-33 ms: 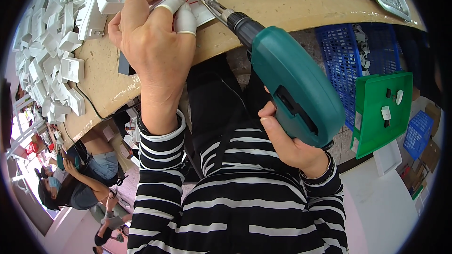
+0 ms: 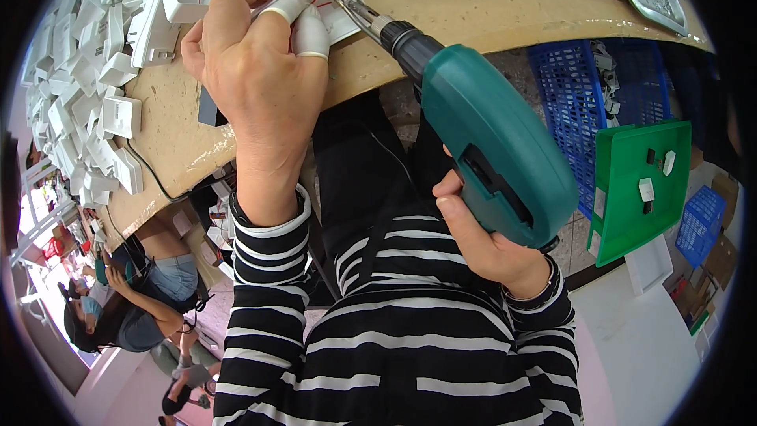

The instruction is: Soldering or welding wires into small plastic housings using a handheld soldering gun at a manual workstation.

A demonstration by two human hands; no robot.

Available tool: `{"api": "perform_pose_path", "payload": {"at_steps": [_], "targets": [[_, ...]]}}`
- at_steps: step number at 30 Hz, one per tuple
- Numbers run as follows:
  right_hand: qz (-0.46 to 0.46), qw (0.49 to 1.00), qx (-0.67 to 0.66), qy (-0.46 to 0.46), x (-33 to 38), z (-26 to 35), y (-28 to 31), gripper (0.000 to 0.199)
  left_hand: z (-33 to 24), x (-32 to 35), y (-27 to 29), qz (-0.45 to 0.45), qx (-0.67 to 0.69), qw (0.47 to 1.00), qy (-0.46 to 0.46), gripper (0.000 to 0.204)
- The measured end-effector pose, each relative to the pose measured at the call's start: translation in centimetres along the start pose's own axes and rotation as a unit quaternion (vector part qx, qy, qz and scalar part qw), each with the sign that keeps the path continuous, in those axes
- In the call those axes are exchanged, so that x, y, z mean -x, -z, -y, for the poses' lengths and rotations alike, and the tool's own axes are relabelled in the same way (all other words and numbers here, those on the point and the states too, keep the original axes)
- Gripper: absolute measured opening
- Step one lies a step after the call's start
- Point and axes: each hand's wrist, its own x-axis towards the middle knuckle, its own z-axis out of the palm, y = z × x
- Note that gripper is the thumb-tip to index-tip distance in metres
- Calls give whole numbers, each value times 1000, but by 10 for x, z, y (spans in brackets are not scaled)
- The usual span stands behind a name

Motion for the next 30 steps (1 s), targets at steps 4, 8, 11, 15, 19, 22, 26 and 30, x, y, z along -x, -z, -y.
{"api": "perform_pose_path", "payload": {"at_steps": [4, 8, 11, 15, 19, 22, 26, 30], "targets": [[-1, 1000, -25, -13, 2, 2, 0, 54, 2, 1, -3, 0, 33, 999, 27, 6], [-42, 999, -24, -2, 3, 0, -3, 54, 1, 2, -7, -25, 86, 995, 42, 7], [-43, 999, -29, -14, 3, 0, -4, 54, 2, 2, -7, -26, 89, 995, 41, 7], [-49, 998, -37, -26, 2, 1, -4, 54, 9, 8, -14, -17, 81, 996, 46, 6], [-42, 999, -27, -20, 1, 0, -3, 54, 9, 8, -14, -16, 83, 995, 48, 7], [-53, 997, -50, -28, 0, 1, -5, 54, 9, 8, -18, -38, 107, 993, 45, 2], [-55, 997, -53, -25, -2, 1, -6, 54, 9, 9, -21, -54, 130, 989, 42, 7], [-47, 997, -47, -28, 0, 0, -4, 54, 9, 9, -21, -57, 125, 990, 39, 6]]}}
